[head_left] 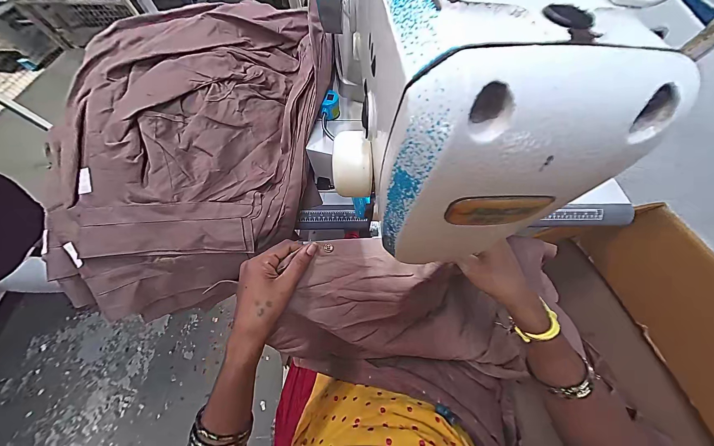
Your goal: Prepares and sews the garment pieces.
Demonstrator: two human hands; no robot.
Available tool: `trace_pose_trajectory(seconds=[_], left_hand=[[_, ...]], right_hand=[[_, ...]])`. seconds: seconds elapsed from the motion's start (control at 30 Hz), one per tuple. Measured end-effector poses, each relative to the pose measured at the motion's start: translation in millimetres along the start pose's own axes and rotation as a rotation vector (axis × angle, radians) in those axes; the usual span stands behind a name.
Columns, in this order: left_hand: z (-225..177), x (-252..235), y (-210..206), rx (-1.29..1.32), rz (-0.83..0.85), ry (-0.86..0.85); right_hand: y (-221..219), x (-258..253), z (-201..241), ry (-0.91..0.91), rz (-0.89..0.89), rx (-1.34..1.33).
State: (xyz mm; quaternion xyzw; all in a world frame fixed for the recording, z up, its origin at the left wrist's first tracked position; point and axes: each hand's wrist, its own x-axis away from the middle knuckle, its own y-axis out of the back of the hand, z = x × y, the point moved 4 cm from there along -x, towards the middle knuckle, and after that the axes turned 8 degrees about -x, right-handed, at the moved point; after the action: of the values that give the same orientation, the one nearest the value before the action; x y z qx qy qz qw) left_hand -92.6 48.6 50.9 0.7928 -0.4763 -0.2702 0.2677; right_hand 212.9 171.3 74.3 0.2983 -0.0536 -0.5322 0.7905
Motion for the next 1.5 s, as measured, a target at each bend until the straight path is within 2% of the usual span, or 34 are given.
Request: trace_pose_trajectory(seconds=[0.1,0.2,0.23,0.3,0.4,0.47,0.53,0.7,0.83,0.97,1.03,1.1,1.17,1.23,1.3,1.33,1.37,1.43,1.47,1.5], left_hand=[[2.5,-4.7,-7.7,-0.131,0.012,-0.012],[-5.6,-0.4,-27.6,-0.289,-0.046,-0.169],[-11.9,1.9,-35.4,-0.263,-0.039,-0.235],[-26.9,5.4,-50.5,-0.070,0.038,-0.291],[-49.7,6.6,-67.5,0.336,0.187,-0.120],[-55.8,5.1,-74.5,0.404,0.203,-0.002],[-57.4,4.0,-77.2,0.395,0.220,0.063],[-57.5,1.4,-76.1,0.439,0.220,0.076],[-59.8,-0.8,-76.4,0.483,0.204,0.077],[-58.6,-4.2,-78.1,0.377,0.191,0.090],[-60.7,-3.2,-74.6,0.216,0.177,0.032],[-69.5,8.1,-63.0,0.047,0.108,-0.164],[-80.4,24.7,-52.3,0.023,0.092,-0.389],[-82.4,35.4,-49.5,0.078,0.162,-0.444],[-80.6,35.4,-48.2,0.124,0.176,-0.428],[-80.2,35.4,-44.5,0.151,0.170,-0.436],[-79.4,36.2,-38.1,0.194,0.168,-0.453],[-70.7,35.9,-19.4,0.273,0.170,-0.443],[-59.0,32.0,-7.3,0.276,0.157,-0.404],[-43.6,25.5,5.1,0.269,0.135,-0.341]], right_hand=[[15.0,3.3,-13.3,0.000,-0.071,0.213],[41.5,-0.4,-40.1,-0.175,-0.097,0.477],[46.2,-3.2,-44.9,-0.205,-0.096,0.517],[46.4,-10.6,-40.7,-0.122,-0.139,0.518],[33.0,-26.4,-29.1,0.028,-0.215,0.538],[24.2,-37.5,-35.3,0.122,-0.210,0.596],[20.2,-43.7,-41.0,0.139,-0.166,0.614],[29.4,-35.0,-52.8,0.203,-0.271,0.462],[44.2,-25.9,-47.3,0.095,-0.394,0.211],[42.9,-21.8,-17.5,0.028,-0.355,0.095],[33.2,-18.0,7.5,0.172,-0.311,0.121],[16.0,-6.0,33.5,0.495,-0.268,0.274],[-8.7,8.2,48.7,0.787,-0.184,0.457],[-28.9,11.4,56.0,0.880,-0.090,0.530],[-30.9,5.7,62.2,0.788,-0.018,0.524],[-29.4,4.9,59.9,0.726,0.003,0.436],[-29.5,7.5,53.8,0.662,0.033,0.278],[-33.8,19.1,42.7,0.499,0.233,-0.108],[-34.2,24.1,39.0,0.435,0.270,-0.194],[-31.3,25.1,34.9,0.363,0.229,-0.208]])
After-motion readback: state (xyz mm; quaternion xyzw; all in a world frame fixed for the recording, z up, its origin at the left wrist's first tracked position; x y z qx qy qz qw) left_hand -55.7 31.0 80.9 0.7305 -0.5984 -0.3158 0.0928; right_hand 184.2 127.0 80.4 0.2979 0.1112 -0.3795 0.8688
